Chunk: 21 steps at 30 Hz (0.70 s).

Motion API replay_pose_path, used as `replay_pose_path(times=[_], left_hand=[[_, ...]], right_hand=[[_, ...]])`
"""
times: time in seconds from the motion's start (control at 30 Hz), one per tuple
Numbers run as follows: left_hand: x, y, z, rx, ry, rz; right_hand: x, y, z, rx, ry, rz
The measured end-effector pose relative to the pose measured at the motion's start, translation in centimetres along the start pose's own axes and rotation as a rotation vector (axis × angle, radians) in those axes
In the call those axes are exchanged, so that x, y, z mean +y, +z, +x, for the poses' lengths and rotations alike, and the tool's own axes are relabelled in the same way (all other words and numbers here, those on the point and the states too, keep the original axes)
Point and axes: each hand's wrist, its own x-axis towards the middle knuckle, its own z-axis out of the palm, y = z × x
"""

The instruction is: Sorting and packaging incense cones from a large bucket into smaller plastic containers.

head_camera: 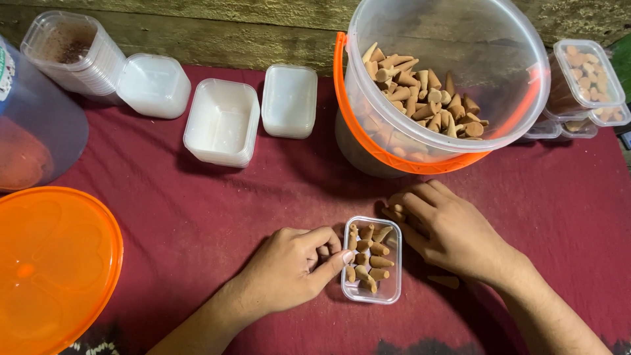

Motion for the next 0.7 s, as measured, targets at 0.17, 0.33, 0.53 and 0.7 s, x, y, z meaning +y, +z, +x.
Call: replay_pose_path(times=[0.17, 0.33, 0.53, 0.7], left_hand=[[-0.1, 0.0, -0.1, 0.019, 0.02, -0.005], [0.0, -0.2, -0.3, 0.021, 0.037, -0.025], [0.2, -0.2, -0.5, 0.071, 0.119, -0.06], [0.8, -0.4, -0.6, 0.107, 0.22, -0.007]], right_hand=[[0.3, -0.3, -0.2, -0.004, -0.025, 0.027], [-0.9, -1.9, -1.4, 0.086, -0.012, 0.185], [-3.9, -2.5, -4.5, 0.276, -0.016, 0.33], [-4.3, 0.7, -6.7, 0.255, -0.141, 0.284]])
